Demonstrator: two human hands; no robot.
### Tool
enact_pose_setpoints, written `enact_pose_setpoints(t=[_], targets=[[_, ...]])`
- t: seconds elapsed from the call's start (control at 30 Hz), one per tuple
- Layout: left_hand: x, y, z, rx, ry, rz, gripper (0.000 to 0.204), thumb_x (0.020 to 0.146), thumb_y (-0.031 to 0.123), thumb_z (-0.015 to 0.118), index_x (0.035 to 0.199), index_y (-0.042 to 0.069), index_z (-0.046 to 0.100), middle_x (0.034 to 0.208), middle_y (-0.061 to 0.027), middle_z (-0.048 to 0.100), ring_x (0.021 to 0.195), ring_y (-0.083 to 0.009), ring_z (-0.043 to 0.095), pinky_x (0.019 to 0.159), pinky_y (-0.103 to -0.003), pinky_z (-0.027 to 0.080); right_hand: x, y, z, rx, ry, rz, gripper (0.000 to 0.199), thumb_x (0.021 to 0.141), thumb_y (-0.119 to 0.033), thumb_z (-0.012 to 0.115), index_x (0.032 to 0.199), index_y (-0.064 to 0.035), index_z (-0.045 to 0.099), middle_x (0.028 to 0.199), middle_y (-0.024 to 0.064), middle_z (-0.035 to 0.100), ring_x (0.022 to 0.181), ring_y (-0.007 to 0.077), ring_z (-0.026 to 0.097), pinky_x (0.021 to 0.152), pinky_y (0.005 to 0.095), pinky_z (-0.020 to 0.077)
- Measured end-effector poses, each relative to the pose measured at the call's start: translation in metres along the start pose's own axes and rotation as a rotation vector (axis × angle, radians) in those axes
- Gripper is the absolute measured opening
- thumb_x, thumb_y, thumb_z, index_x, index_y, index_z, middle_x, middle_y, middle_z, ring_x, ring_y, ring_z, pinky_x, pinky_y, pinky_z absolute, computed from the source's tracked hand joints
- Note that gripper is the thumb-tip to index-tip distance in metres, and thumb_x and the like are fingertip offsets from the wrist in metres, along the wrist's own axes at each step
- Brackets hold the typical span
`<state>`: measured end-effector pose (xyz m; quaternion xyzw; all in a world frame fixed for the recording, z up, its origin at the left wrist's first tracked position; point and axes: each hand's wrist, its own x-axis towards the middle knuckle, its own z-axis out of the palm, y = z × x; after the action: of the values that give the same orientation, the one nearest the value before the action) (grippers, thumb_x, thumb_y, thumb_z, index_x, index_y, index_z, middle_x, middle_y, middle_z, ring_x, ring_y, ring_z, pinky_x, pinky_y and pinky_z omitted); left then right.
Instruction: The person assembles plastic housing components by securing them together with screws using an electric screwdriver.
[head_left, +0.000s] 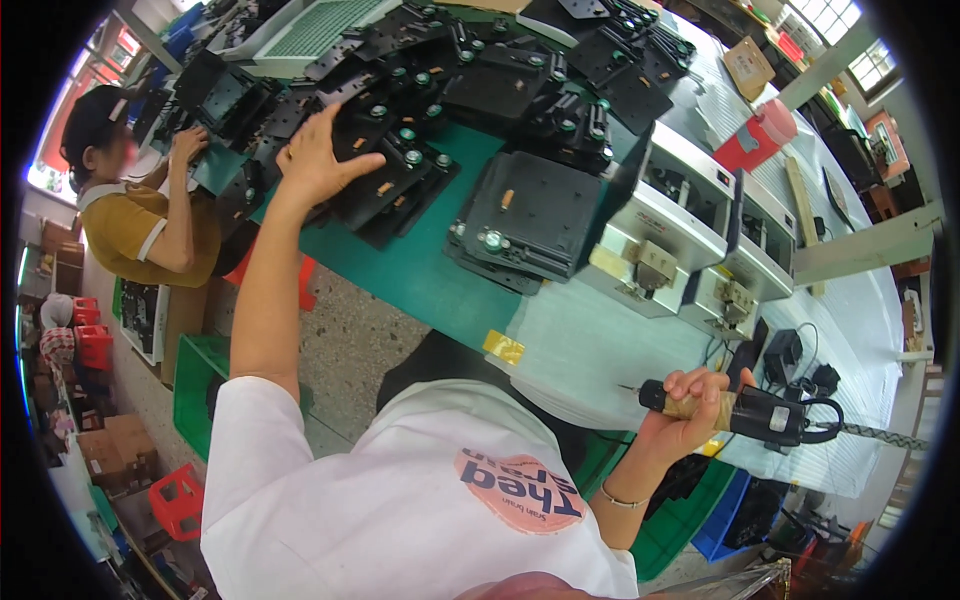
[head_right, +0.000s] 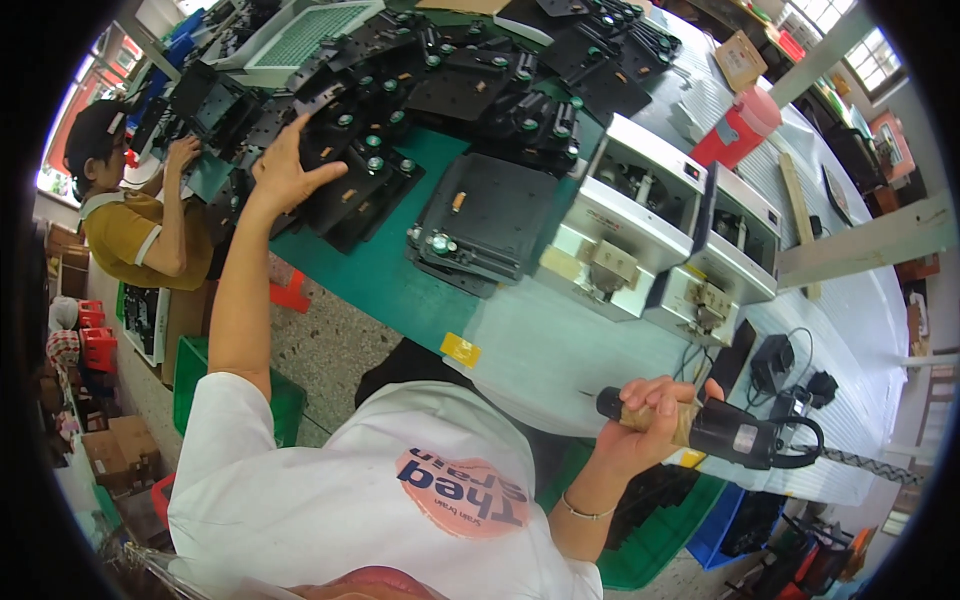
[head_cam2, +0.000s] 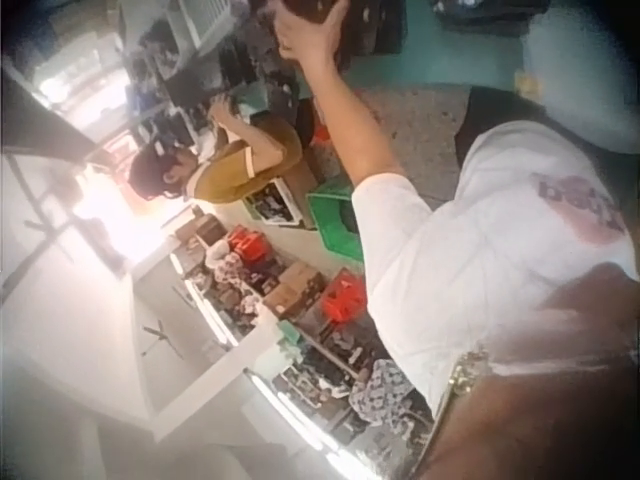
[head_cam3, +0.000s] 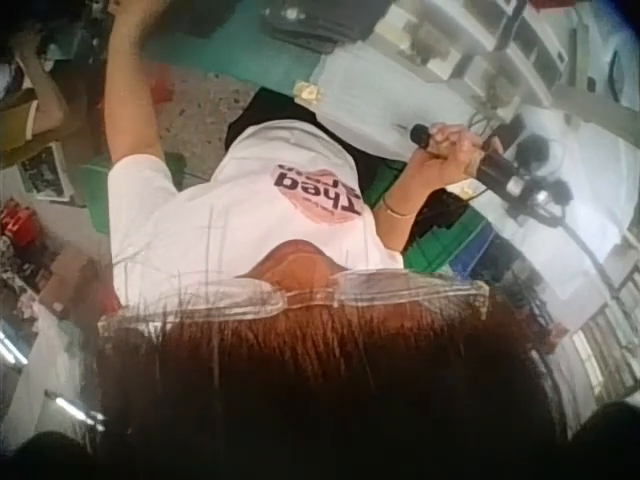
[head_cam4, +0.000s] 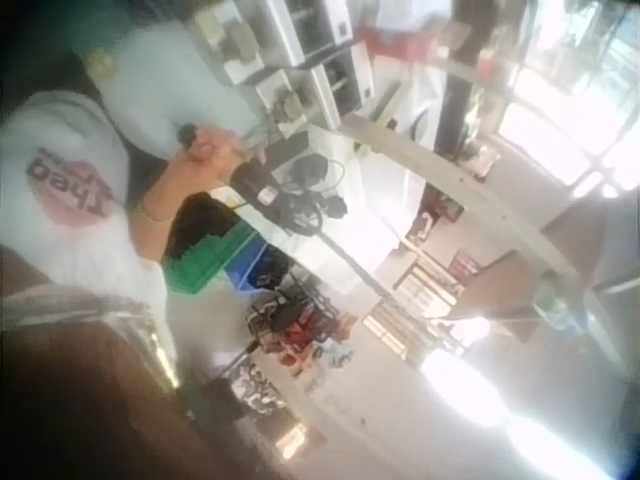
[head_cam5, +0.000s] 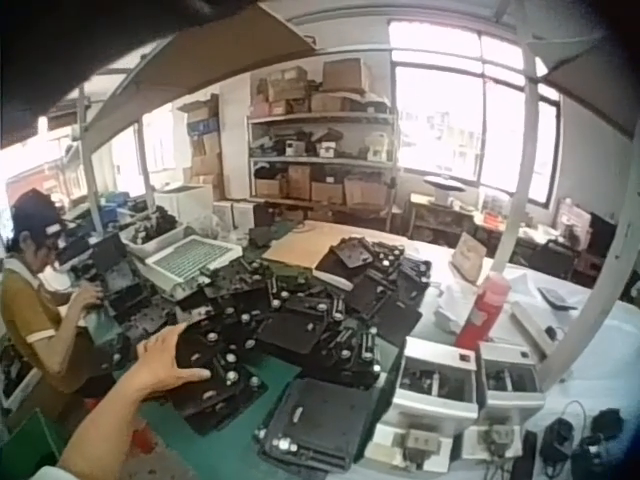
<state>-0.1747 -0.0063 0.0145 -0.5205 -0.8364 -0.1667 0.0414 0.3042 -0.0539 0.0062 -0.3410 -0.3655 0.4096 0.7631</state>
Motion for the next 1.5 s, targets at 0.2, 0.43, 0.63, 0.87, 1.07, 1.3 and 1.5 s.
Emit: enact_pose_setpoints(t=[0.2, 0.43, 0.63, 0.87, 1.07, 1.3, 1.5], targets=[[-0.011, 0.003, 0.003, 0.009, -0.132, -0.060, 0.117, 0.061, 0.064, 0.081, 0.154, 0.020, 0.025, 0.154, -0.0138, 0.035, 0.140, -0.0361, 0.036, 0.110, -0.054, 0.022, -0.004, -0.003, 0.001, -0.032, 0.001, 0.016, 0.052, 0.088, -0.006, 0.057, 0.134, -0.0053, 0.034, 0.070, 0.0023, 0.044, 0.058, 0.0127, 0.047, 0.050, 0.0291, 0.0424], [-0.009, -0.006, 0.000, -0.181, -0.027, -0.102, 0.114, 0.060, 0.054, 0.085, 0.152, 0.021, 0.027, 0.154, -0.0140, 0.035, 0.139, -0.0363, 0.037, 0.111, -0.053, 0.025, -0.006, -0.001, 0.006, -0.033, -0.023, 0.005, 0.051, 0.089, -0.008, 0.057, 0.134, -0.0041, 0.034, 0.069, 0.0027, 0.045, 0.056, 0.0126, 0.047, 0.050, 0.0288, 0.0432], [-0.012, -0.010, -0.010, -0.279, -0.055, -0.128, 0.111, 0.060, 0.049, 0.085, 0.152, 0.021, 0.028, 0.152, -0.0144, 0.037, 0.139, -0.0325, 0.038, 0.111, -0.052, 0.026, -0.005, -0.005, 0.009, -0.046, 0.026, 0.017, 0.051, 0.088, -0.008, 0.058, 0.133, -0.0032, 0.034, 0.069, 0.0032, 0.046, 0.056, 0.0130, 0.048, 0.050, 0.0290, 0.0440], [-0.022, -0.008, -0.027, -0.305, -0.101, -0.071, 0.108, 0.063, 0.037, 0.086, 0.152, 0.022, 0.027, 0.150, -0.0165, 0.038, 0.134, -0.0357, 0.046, 0.106, -0.045, 0.041, -0.004, -0.001, 0.004, -0.050, 0.015, 0.002, 0.051, 0.088, -0.008, 0.058, 0.134, -0.0031, 0.034, 0.069, 0.0034, 0.046, 0.057, 0.0134, 0.049, 0.051, 0.0296, 0.0452], [-0.031, -0.009, -0.037, -0.415, -0.117, -0.066, 0.111, 0.061, 0.041, 0.086, 0.152, 0.021, 0.026, 0.148, -0.0166, 0.040, 0.130, -0.0354, 0.049, 0.110, -0.050, 0.027, -0.005, 0.000, 0.004, -0.060, 0.003, -0.007, 0.050, 0.089, -0.008, 0.058, 0.133, -0.0029, 0.035, 0.069, 0.0033, 0.046, 0.057, 0.0134, 0.050, 0.052, 0.0296, 0.0460], [-0.043, -0.023, -0.039, -0.367, -0.111, 0.044, 0.112, 0.056, 0.035, 0.087, 0.151, 0.020, 0.028, 0.149, -0.0100, 0.040, 0.130, -0.0310, 0.048, 0.110, -0.047, 0.025, -0.005, 0.000, 0.005, -0.075, 0.007, -0.010, 0.050, 0.089, -0.009, 0.059, 0.132, -0.0024, 0.036, 0.069, 0.0032, 0.045, 0.057, 0.0132, 0.050, 0.052, 0.0297, 0.0464], [-0.054, -0.031, -0.034, -0.396, -0.059, 0.144, 0.110, 0.057, 0.031, 0.086, 0.150, 0.020, 0.030, 0.149, -0.0075, 0.039, 0.128, -0.0297, 0.049, 0.110, -0.045, 0.026, -0.004, 0.000, 0.000, -0.062, -0.008, -0.004, 0.050, 0.089, -0.008, 0.059, 0.133, -0.0028, 0.036, 0.069, 0.0031, 0.046, 0.056, 0.0131, 0.049, 0.052, 0.0298, 0.0460]])
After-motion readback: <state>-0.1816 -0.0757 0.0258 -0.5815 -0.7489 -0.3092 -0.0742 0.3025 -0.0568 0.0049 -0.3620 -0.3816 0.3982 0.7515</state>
